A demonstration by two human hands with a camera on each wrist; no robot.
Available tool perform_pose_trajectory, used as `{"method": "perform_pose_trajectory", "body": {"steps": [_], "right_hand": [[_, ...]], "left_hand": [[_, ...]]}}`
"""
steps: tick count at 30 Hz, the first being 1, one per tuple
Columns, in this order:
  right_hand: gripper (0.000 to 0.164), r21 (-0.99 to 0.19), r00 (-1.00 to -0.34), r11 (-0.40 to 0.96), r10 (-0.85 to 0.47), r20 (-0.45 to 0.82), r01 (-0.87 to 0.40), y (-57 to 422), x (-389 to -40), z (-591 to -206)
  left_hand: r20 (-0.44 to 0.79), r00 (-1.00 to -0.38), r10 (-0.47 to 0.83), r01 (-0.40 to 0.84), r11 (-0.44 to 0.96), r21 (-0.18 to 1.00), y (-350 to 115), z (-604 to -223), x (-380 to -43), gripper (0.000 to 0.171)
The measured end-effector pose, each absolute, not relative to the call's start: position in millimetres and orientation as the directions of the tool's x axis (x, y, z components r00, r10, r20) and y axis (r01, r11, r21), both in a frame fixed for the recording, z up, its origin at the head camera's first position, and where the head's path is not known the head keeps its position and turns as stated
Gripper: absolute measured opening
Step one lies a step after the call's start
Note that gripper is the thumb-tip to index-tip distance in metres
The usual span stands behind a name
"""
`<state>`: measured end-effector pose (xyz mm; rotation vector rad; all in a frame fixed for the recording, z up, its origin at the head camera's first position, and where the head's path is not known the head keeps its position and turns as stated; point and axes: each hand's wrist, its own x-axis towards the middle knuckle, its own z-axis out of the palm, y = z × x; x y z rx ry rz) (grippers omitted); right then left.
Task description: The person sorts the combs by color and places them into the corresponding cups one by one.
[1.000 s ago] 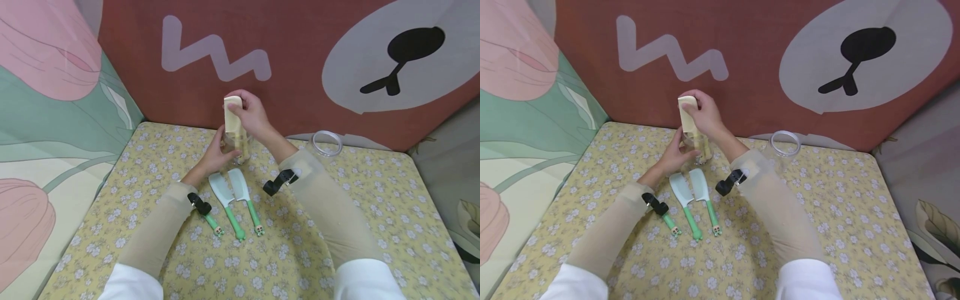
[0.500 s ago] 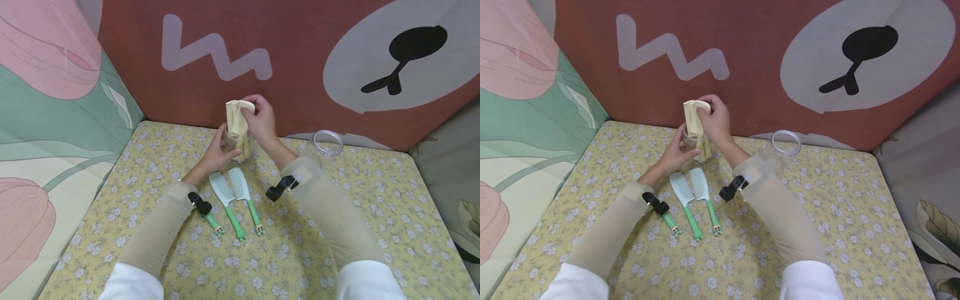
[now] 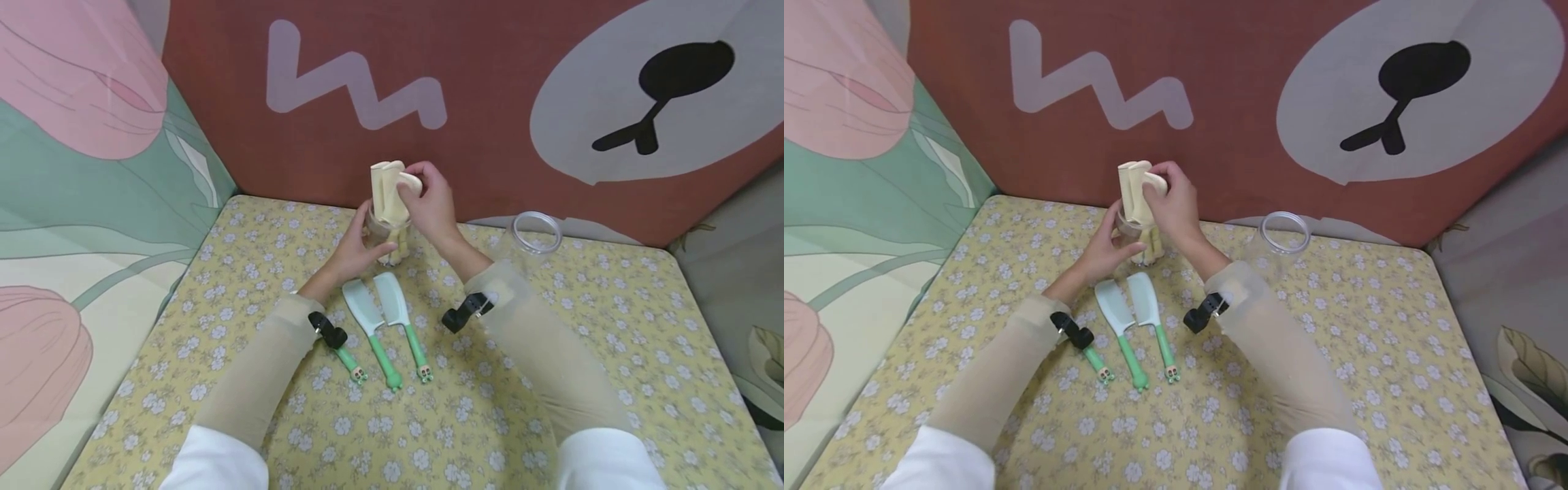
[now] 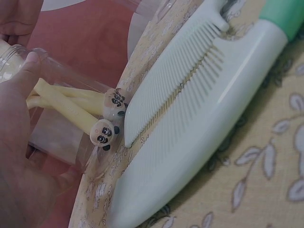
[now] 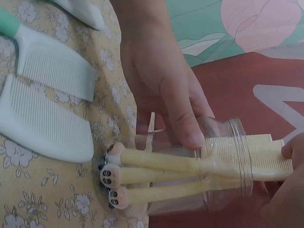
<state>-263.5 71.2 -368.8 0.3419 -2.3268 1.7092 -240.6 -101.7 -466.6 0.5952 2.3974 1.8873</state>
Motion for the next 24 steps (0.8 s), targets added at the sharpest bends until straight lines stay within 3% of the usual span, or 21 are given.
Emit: {"method": "perform_pose_trajectory", "body": {"steps": [7, 12, 18, 24], "right_hand": [[0.028, -0.880, -0.941, 0.333, -0.098, 0.325, -0.338, 83.3, -263.4, -368.9], [0.038, -0.829, -0.913, 0.387, -0.223, 0.342, -0.405, 99.4, -259.2, -365.4], [0.067, -0.635, -0.828, 0.547, -0.470, 0.306, -0.546, 123.1, -245.9, -353.2], [0.086, -0.445, -0.774, 0.646, -0.595, 0.215, -0.620, 140.9, -228.7, -346.2]], "left_hand": [[0.213, -0.927, 0.309, 0.276, 0.178, 0.945, -100.5, -465.8, -240.5, 0.091], [0.200, -0.928, 0.314, 0.267, 0.187, 0.946, -100.1, -466.3, -239.4, 0.092], [0.206, -0.928, 0.311, 0.273, 0.188, 0.944, -99.9, -465.7, -239.6, 0.092], [0.196, -0.929, 0.315, 0.267, 0.200, 0.943, -100.2, -466.1, -240.9, 0.094]]}}
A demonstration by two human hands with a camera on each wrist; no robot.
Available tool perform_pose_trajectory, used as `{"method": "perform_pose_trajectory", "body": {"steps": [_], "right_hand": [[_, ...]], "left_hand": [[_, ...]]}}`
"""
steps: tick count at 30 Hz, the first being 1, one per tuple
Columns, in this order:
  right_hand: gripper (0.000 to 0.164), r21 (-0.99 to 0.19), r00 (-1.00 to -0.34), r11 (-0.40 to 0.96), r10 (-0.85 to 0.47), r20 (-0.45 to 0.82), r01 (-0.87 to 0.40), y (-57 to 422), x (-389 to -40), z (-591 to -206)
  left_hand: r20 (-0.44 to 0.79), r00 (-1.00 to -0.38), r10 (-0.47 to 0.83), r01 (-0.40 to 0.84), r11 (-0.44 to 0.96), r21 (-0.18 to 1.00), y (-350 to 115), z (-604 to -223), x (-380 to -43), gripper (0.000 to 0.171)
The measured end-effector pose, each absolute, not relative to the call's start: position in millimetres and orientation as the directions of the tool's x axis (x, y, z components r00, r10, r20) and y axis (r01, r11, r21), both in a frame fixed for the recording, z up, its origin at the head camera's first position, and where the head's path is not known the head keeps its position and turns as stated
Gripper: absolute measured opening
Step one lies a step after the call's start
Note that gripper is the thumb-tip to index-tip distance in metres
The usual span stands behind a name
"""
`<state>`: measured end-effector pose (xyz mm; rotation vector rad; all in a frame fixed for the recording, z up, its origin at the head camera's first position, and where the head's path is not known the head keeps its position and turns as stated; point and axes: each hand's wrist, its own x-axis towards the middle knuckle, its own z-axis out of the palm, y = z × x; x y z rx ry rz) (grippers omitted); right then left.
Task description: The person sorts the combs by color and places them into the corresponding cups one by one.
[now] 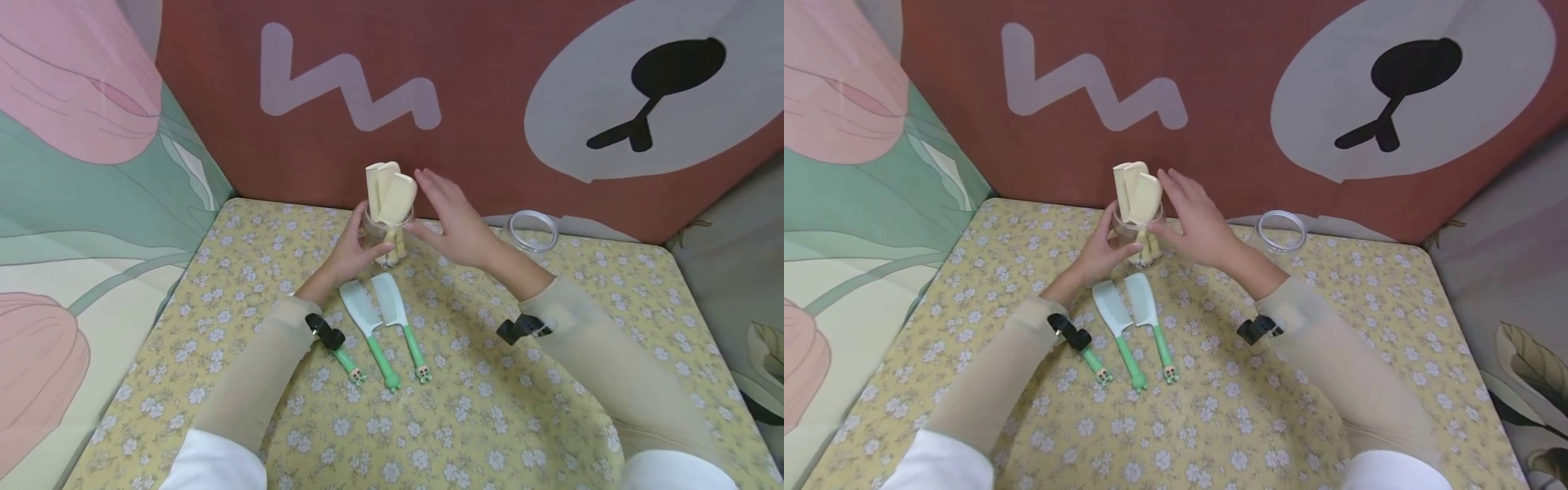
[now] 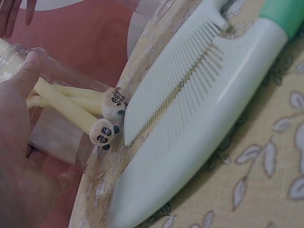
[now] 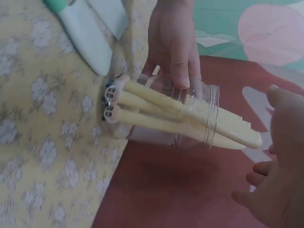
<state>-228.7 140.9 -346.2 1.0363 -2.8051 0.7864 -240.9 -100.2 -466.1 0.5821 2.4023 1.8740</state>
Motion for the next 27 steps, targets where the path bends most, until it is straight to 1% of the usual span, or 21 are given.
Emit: {"method": "perform_pose_trajectory", "body": {"steps": [5, 10, 16, 19, 24, 27], "right_hand": [[0.090, -0.273, -0.752, 0.706, -0.647, 0.123, -0.653, 153.1, -212.9, -346.5], [0.088, -0.199, -0.755, 0.732, -0.651, 0.081, -0.652, 168.1, -197.7, -347.2], [0.085, -0.184, -0.778, 0.757, -0.623, 0.083, -0.627, 198.6, -183.4, -351.5], [0.085, -0.196, -0.788, 0.765, -0.608, 0.099, -0.614, 215.8, -177.4, -353.5], [0.084, -0.239, -0.785, 0.747, -0.589, 0.194, -0.620, 243.8, -171.1, -354.0], [0.086, -0.276, -0.801, 0.752, -0.550, 0.235, -0.598, 260.2, -170.2, -356.2]], "left_hand": [[0.191, -0.928, 0.320, 0.262, 0.195, 0.945, -100.5, -468.1, -241.6, 0.095], [0.202, -0.926, 0.318, 0.272, 0.193, 0.943, -101.3, -468.4, -241.1, 0.094], [0.210, -0.925, 0.317, 0.279, 0.188, 0.942, -101.4, -466.2, -238.5, 0.092], [0.211, -0.925, 0.317, 0.279, 0.188, 0.942, -101.3, -466.3, -238.3, 0.092], [0.207, -0.928, 0.311, 0.274, 0.190, 0.943, -101.0, -466.4, -238.5, 0.093], [0.201, -0.928, 0.314, 0.266, 0.180, 0.947, -99.9, -461.6, -236.1, 0.093]]}}
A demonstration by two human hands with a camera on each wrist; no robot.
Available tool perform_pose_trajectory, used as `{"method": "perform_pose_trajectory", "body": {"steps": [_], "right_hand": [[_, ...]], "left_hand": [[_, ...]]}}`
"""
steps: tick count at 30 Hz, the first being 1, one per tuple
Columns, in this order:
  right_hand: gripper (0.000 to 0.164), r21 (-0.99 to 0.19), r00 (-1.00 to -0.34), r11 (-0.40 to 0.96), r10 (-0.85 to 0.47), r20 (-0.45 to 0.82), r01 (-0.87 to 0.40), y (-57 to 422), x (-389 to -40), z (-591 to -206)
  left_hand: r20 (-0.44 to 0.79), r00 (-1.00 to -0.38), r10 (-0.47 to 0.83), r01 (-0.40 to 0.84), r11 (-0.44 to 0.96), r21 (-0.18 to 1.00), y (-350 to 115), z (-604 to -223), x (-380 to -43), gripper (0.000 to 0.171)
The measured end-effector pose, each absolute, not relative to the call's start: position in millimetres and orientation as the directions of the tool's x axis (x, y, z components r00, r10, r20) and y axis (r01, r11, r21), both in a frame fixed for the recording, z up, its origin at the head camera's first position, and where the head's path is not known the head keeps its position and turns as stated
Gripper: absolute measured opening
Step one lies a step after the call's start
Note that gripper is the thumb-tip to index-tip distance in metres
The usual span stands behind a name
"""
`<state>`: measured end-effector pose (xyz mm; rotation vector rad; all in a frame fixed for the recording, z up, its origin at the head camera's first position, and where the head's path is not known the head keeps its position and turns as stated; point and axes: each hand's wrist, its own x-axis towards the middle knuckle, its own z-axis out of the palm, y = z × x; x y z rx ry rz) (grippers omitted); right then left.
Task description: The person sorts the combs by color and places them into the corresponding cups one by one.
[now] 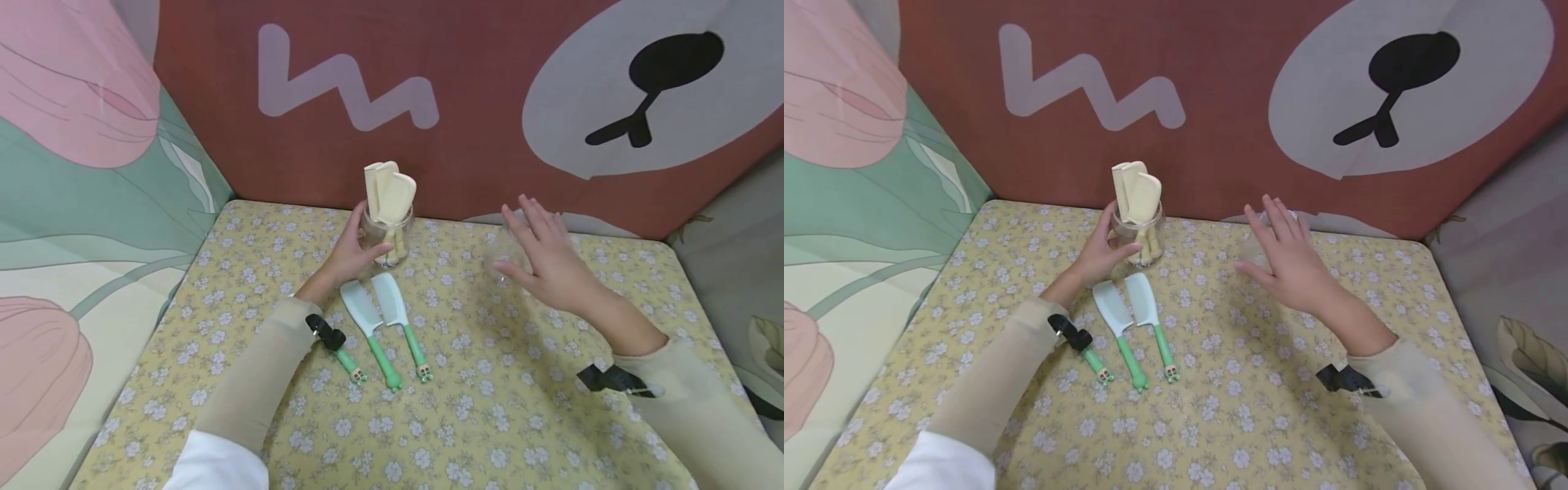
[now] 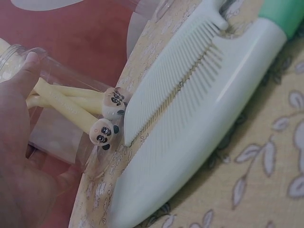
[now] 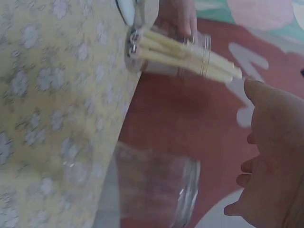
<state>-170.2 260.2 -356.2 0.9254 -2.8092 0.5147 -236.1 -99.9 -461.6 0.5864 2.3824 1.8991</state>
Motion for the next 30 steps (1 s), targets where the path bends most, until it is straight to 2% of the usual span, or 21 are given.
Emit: {"method": "perform_pose_trajectory", "body": {"steps": [6, 10, 14, 17, 21, 30], "right_hand": [[0.094, -0.428, -0.866, 0.753, -0.450, 0.219, -0.500, 284.0, -168.3, -364.8], [0.098, -0.563, -0.911, 0.720, -0.364, 0.192, -0.406, 295.5, -167.5, -374.5], [0.101, -0.704, -0.946, 0.635, -0.261, 0.191, -0.318, 304.4, -168.4, -388.7], [0.103, -0.782, -0.954, 0.548, -0.210, 0.216, -0.297, 308.8, -171.4, -401.9], [0.105, -0.850, -0.960, 0.447, -0.172, 0.222, -0.277, 311.4, -178.2, -420.9], [0.098, -0.951, -0.987, 0.270, -0.093, 0.133, -0.154, 307.5, -185.6, -448.2]], "left_hand": [[0.183, -0.926, 0.331, 0.253, 0.182, 0.950, -99.2, -444.3, -228.0, 0.092], [0.210, -0.920, 0.330, 0.278, 0.175, 0.944, -100.5, -464.0, -239.5, 0.095], [0.224, -0.918, 0.328, 0.292, 0.172, 0.941, -100.7, -466.8, -240.4, 0.094], [0.226, -0.919, 0.324, 0.294, 0.180, 0.939, -100.6, -466.2, -239.9, 0.093], [0.226, -0.923, 0.313, 0.293, 0.188, 0.937, -100.7, -465.1, -239.4, 0.093], [0.208, -0.928, 0.308, 0.279, 0.206, 0.938, -100.3, -464.2, -237.5, 0.093]]}}
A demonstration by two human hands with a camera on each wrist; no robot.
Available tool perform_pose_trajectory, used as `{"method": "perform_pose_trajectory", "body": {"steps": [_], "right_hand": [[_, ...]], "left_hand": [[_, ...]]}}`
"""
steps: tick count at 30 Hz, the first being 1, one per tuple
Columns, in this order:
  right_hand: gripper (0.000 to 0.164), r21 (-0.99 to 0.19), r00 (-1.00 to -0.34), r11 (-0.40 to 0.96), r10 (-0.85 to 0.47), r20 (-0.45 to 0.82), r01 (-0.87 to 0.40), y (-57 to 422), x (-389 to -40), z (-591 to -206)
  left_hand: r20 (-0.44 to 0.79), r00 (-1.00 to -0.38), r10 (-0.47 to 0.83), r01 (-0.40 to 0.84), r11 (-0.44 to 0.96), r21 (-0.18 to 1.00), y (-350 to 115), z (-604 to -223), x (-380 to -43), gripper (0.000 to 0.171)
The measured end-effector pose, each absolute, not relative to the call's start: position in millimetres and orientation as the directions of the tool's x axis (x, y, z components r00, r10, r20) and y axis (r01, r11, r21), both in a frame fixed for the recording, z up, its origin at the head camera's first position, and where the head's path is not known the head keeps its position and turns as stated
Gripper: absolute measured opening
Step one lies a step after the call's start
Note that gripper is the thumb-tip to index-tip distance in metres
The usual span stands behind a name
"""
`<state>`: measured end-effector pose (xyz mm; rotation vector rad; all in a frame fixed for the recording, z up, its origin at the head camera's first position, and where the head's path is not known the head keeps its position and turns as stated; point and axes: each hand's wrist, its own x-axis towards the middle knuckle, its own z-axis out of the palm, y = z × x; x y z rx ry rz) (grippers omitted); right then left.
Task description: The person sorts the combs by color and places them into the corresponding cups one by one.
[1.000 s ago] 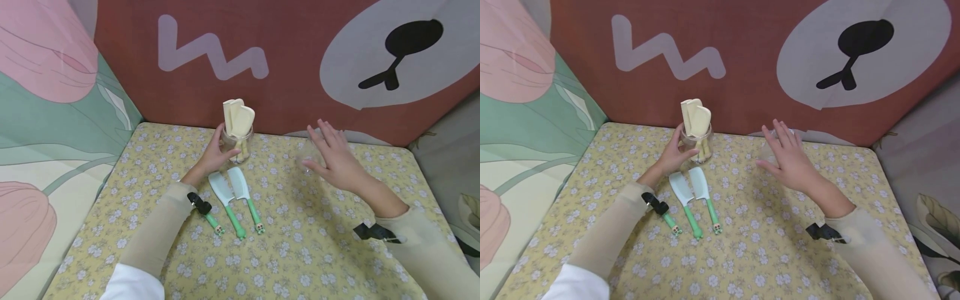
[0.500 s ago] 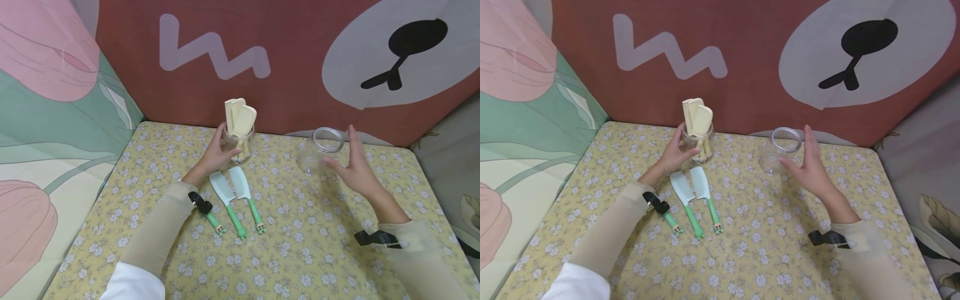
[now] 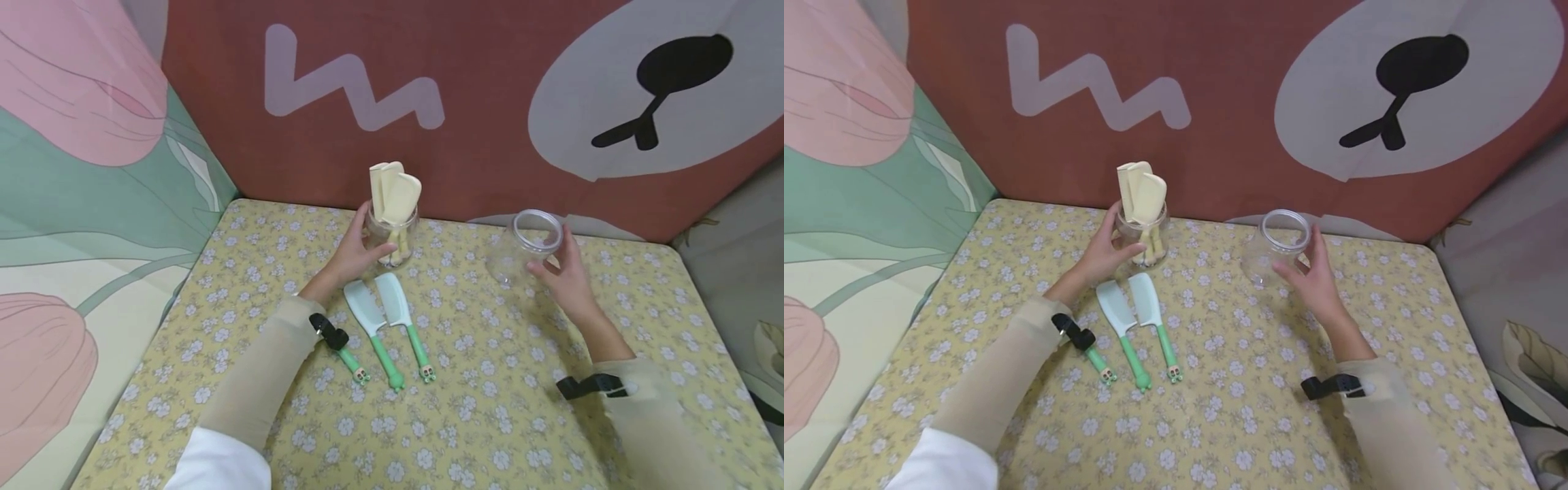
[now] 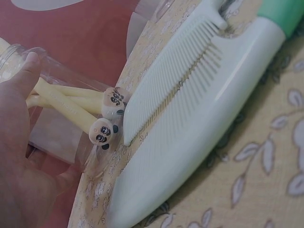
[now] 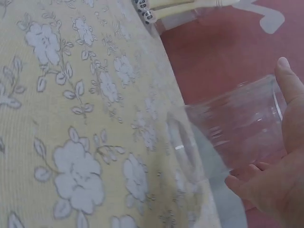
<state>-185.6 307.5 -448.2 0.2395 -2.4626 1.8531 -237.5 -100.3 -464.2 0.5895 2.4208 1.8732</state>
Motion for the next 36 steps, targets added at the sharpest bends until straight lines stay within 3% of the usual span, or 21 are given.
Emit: {"method": "perform_pose_trajectory", "body": {"steps": [5, 10, 14, 19, 28, 36], "right_hand": [[0.087, -0.971, -0.989, 0.192, -0.067, 0.135, -0.146, 303.6, -190.7, -458.6], [0.095, -0.967, -0.993, 0.225, -0.048, 0.109, -0.117, 301.2, -195.6, -464.9], [0.097, -0.968, -0.994, 0.226, -0.060, 0.095, -0.107, 301.2, -197.6, -469.3], [0.087, -0.967, -0.990, 0.215, -0.073, 0.123, -0.136, 301.7, -199.1, -474.9], [0.083, -0.964, -0.989, 0.229, -0.093, 0.113, -0.132, 303.2, -200.6, -480.0], [0.082, -0.968, -0.990, 0.221, -0.100, 0.101, -0.121, 301.0, -200.8, -483.3]], "left_hand": [[0.199, -0.927, 0.317, 0.269, 0.195, 0.943, -98.7, -451.2, -229.5, 0.093], [0.178, -0.927, 0.329, 0.255, 0.208, 0.944, -98.5, -433.8, -221.1, 0.091], [0.182, -0.931, 0.317, 0.259, 0.219, 0.941, -98.8, -446.4, -227.6, 0.092], [0.200, -0.931, 0.305, 0.273, 0.220, 0.937, -99.8, -463.9, -236.9, 0.093], [0.198, -0.933, 0.302, 0.266, 0.205, 0.942, -101.1, -467.4, -238.7, 0.094], [0.123, -0.947, 0.297, 0.203, 0.255, 0.945, -104.3, -467.5, -239.3, 0.099]]}}
